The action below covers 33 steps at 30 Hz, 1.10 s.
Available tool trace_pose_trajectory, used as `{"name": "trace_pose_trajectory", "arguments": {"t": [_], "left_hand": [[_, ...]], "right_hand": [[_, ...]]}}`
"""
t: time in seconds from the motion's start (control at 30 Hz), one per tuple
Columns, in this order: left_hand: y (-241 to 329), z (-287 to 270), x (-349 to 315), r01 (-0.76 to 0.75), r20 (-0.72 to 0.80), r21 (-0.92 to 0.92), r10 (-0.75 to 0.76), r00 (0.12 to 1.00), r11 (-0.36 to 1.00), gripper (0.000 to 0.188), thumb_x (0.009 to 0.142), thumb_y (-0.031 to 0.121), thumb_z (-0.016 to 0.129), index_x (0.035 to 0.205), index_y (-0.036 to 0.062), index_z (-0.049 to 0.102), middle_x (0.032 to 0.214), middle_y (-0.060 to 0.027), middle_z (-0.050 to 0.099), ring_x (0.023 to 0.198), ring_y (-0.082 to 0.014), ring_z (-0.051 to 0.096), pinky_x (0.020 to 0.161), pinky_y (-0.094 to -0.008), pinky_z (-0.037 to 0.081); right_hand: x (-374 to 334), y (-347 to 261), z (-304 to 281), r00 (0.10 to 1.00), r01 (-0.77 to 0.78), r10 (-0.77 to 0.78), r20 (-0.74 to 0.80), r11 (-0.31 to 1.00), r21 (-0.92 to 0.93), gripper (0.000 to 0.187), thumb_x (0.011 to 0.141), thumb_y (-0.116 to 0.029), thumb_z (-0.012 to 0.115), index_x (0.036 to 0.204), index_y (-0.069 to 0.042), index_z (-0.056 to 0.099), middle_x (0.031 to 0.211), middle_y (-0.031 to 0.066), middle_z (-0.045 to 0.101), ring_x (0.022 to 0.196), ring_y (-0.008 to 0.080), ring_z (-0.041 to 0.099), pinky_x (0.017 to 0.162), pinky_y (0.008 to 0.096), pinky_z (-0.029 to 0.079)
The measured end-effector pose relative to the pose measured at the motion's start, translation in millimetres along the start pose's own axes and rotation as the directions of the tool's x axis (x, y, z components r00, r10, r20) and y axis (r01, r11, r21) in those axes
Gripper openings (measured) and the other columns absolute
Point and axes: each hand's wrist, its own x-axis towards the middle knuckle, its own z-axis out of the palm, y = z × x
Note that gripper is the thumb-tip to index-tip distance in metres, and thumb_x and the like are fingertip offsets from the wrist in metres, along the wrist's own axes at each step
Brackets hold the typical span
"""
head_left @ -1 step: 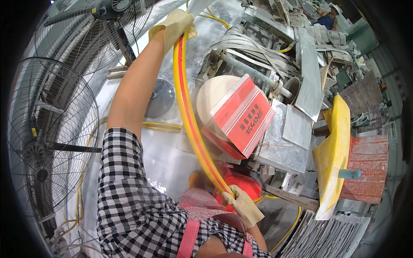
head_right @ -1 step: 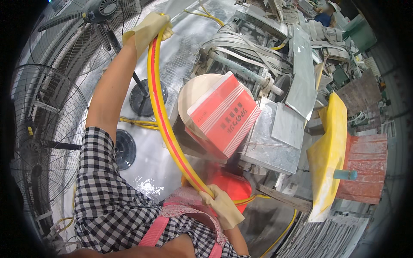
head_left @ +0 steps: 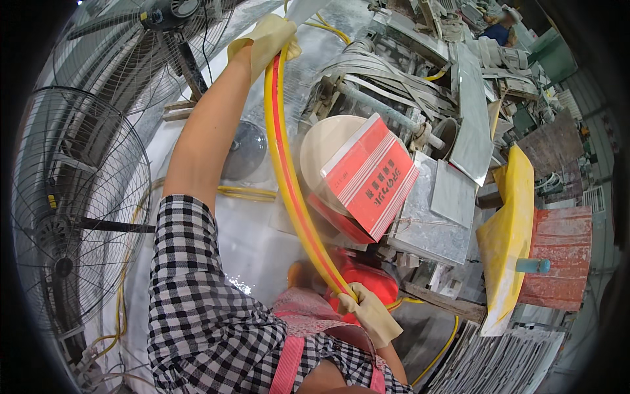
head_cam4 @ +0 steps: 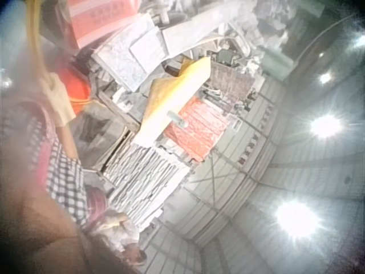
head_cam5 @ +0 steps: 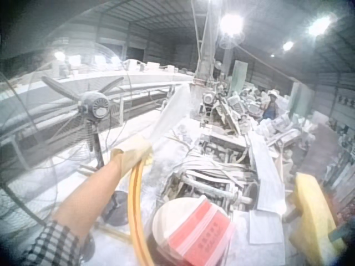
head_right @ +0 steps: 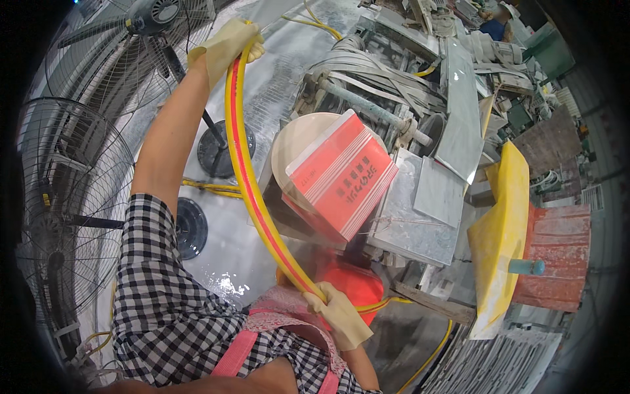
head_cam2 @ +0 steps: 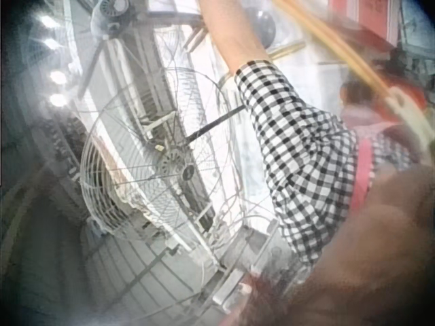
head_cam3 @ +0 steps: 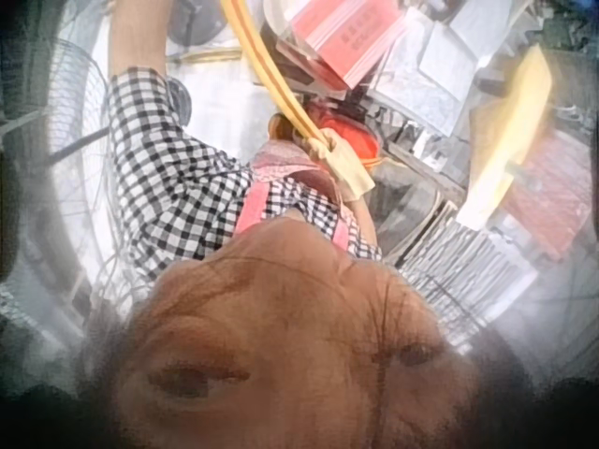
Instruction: The person uses a yellow hose to spray water across a wet industrial floor, moving around equipment and stacks of tiles. The person directs the spray toward various areas, including under a red stool and near stacked materials, then walks through the space while continuing to spray.
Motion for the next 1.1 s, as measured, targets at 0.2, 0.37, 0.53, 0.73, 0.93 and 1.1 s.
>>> {"name": "trace_pose_trajectory", "arguments": {"t": [0.2,0.37,0.53,0.73,0.93,1.1], "left_hand": [[7.3,3.3,-9.2,0.057,0.022,0.055,-0.059,0.998,0.997,0.027,0.083,0.011,0.05,0.09,-0.0134,0.06,0.074,-0.022,0.065,0.059,-0.0232,0.066,0.05,-0.0319,0.055],[3.7,3.8,-12.2,0.106,0.028,0.056,-0.108,0.994,0.993,0.029,0.084,0.011,0.049,0.092,-0.0143,0.06,0.076,-0.0236,0.066,0.059,-0.0234,0.067,0.05,-0.0311,0.056],[-1.6,2.7,-14.8,0.124,0.034,0.044,-0.125,0.992,0.991,0.031,0.085,0.013,0.048,0.094,-0.0139,0.06,0.077,-0.0223,0.067,0.056,-0.0211,0.065,0.05,-0.0289,0.055],[-29.5,-14.1,-21.8,0.164,-0.075,-0.008,-0.164,0.984,0.986,0.035,0.091,0.018,0.049,0.102,-0.0128,0.061,0.076,-0.0179,0.067,0.052,-0.0177,0.061,0.047,-0.0268,0.051],[-68.4,-38.4,-28.8,0.344,-0.16,-0.046,-0.347,0.924,0.938,0.034,0.09,0.016,0.046,0.101,-0.0134,0.06,0.078,-0.0187,0.067,0.054,-0.019,0.061,0.048,-0.0278,0.05],[-83.7,-42.6,-32.4,0.364,-0.168,-0.053,-0.368,0.915,0.93,0.034,0.09,0.015,0.044,0.101,-0.0123,0.06,0.078,-0.0188,0.067,0.054,-0.0178,0.06,0.048,-0.0269,0.051]], "right_hand": [[-5.1,-3.0,-0.2,1.0,-0.006,0.006,0.0,1.0,-0.004,0.026,0.092,-0.024,0.066,0.1,0.0,0.061,0.074,0.0017,0.059,0.067,0.0086,0.051,0.062,0.0238,0.04],[-6.2,-3.0,-1.4,1.0,0.01,-0.01,0.012,1.0,-0.025,0.026,0.092,-0.024,0.066,0.1,0.0,0.061,0.074,0.0018,0.059,0.067,0.0085,0.051,0.062,0.0236,0.04],[-5.2,0.0,-3.0,1.0,-0.013,0.013,0.012,0.999,-0.04,0.026,0.092,-0.024,0.066,0.101,0.001,0.061,0.074,0.002,0.059,0.067,0.0085,0.051,0.062,0.0238,0.041],[-7.0,1.4,-4.5,1.0,-0.009,0.008,-0.017,0.997,-0.079,0.026,0.092,-0.023,0.066,0.102,0.0,0.062,0.074,0.002,0.059,0.067,0.0087,0.052,0.062,0.0243,0.042],[-5.6,4.9,-7.6,0.998,-0.052,0.054,0.011,0.988,-0.143,0.028,0.091,-0.025,0.067,0.103,0.0,0.062,0.076,0.002,0.06,0.069,0.0092,0.052,0.062,0.0253,0.042],[-5.5,11.6,-7.3,0.997,-0.074,0.075,0.001,0.988,-0.139,0.031,0.09,-0.028,0.068,0.105,0.0,0.063,0.077,0.0033,0.061,0.07,0.0101,0.053,0.063,0.0264,0.043]]}}
